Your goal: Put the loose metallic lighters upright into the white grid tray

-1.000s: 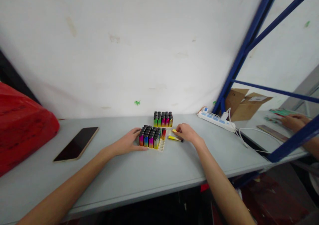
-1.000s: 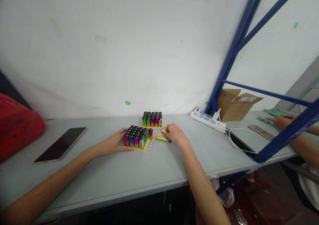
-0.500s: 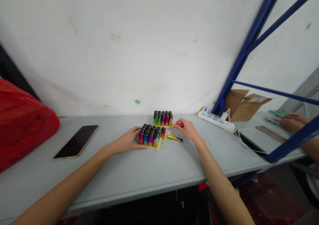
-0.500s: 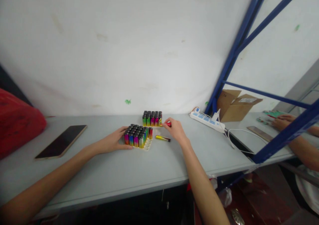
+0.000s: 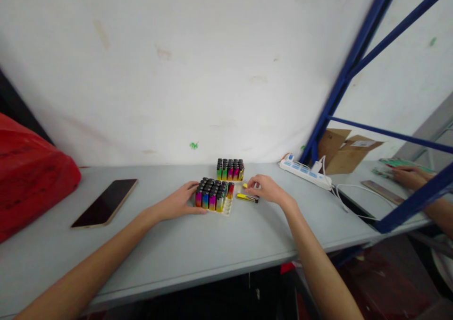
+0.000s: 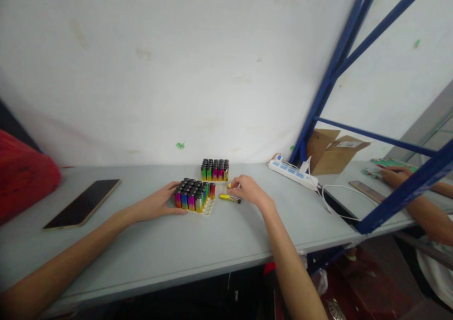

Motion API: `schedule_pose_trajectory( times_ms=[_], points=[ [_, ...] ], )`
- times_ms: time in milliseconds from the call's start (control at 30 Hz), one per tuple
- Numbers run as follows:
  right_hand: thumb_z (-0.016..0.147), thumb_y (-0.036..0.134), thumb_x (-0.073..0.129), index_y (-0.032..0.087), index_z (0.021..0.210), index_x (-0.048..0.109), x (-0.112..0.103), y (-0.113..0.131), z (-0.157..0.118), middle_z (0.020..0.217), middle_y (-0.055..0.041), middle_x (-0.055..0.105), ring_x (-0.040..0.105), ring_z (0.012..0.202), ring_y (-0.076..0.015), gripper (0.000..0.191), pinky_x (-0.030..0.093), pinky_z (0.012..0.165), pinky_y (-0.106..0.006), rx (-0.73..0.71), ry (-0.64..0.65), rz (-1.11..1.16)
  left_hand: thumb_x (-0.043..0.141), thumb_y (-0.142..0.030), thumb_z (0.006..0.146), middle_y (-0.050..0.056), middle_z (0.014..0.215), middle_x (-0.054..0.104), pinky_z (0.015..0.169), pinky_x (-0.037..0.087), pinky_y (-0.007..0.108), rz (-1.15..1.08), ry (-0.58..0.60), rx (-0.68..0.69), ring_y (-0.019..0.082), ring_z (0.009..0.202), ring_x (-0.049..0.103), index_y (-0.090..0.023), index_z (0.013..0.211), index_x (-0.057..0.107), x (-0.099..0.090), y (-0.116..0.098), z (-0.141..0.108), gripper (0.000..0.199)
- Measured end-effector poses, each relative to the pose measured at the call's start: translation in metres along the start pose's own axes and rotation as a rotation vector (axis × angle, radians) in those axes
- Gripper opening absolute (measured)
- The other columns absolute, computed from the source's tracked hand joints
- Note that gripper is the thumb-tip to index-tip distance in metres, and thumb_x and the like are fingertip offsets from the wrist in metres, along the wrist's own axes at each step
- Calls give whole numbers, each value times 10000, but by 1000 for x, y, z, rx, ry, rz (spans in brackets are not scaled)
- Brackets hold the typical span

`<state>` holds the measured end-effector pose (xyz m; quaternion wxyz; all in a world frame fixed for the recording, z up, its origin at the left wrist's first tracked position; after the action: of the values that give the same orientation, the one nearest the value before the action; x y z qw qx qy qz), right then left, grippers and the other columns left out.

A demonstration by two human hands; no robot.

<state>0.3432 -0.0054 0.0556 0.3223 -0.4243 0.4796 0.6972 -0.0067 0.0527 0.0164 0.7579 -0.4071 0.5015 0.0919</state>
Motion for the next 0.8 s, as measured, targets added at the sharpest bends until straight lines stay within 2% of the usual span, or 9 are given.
schedule_pose_trajectory(
  times_ms=[100,267,333,400,500,567,667,733,800],
  points=[
    [919,241,903,198,955,889,4,4,-9,1038,-108,810,733,994,-264,58,516,885,-323,50,118,-98,878,-878,800,211,1693,606,1394,402,586,-7,-10,1,472,1592,564,-203,1546,717,-1,-2,0,1019],
    [903,200,881,181,977,832,-1,9,-15,1116,-126,808,734,1062,-275,90,539,924,-336,61,93,-73,900,-874,778,182,1681,631,1384,426,572,-3,-26,-7,474,1578,580,-229,1528,731,-1,-3,-1,1004],
    [939,229,847,193,1000,792,-9,13,-15,1064,-101,811,735,1004,-258,90,543,904,-342,25,46,29,895,-872,785,183,1689,625,1387,420,574,-2,-24,-4,474,1579,577,-226,1531,725,-1,-3,-1,1001],
    [974,306,820,211,1026,750,-16,18,-14,997,-66,803,718,891,-227,129,540,822,-332,-21,-3,201,889,-869,798,190,1693,617,1389,412,580,-8,-24,6,474,1582,572,-221,1547,711,-1,-3,-2,1007],
    [976,531,828,226,1070,714,-19,26,-12,887,-17,754,633,693,-175,339,485,639,-294,-71,-14,534,885,-863,816,194,1713,595,1397,399,580,-16,-19,23,471,1601,553,-226,1581,686,0,-4,-2,1016],
    [936,664,842,224,1072,733,-18,28,-9,818,2,714,572,634,-158,473,440,581,-283,-67,-31,705,878,-867,825,191,1717,590,1397,398,581,-15,-17,26,468,1604,550,-233,1595,676,0,-4,-2,1017],
    [875,736,876,207,1030,802,-18,28,-6,826,-17,730,594,711,-172,557,481,664,-304,-26,-150,819,870,-881,822,198,1701,601,1389,409,581,1,-8,17,470,1595,561,-223,1597,674,1,-3,-2,1035],
    [853,761,882,203,1033,840,-17,27,-4,921,-44,784,652,819,-193,588,526,764,-322,10,-225,879,872,-886,814,204,1700,600,1387,409,588,13,-4,12,479,1598,556,-215,1591,679,1,-2,-2,1044],
    [843,784,879,214,1070,854,-13,31,-2,1040,-62,822,705,933,-217,615,561,857,-339,29,-240,956,871,-886,817,203,1706,596,1386,408,602,17,-3,16,486,1600,552,-219,1590,681,2,0,-1,1039]
  ],
)
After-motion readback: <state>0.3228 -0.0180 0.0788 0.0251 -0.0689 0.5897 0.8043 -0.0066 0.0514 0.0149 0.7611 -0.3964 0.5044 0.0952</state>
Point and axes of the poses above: each hand's wrist, its own z-axis towards the middle knuckle, its own x-axis out of the palm, y = z × x, the point moved 4 cm from there along z, towards the middle knuckle
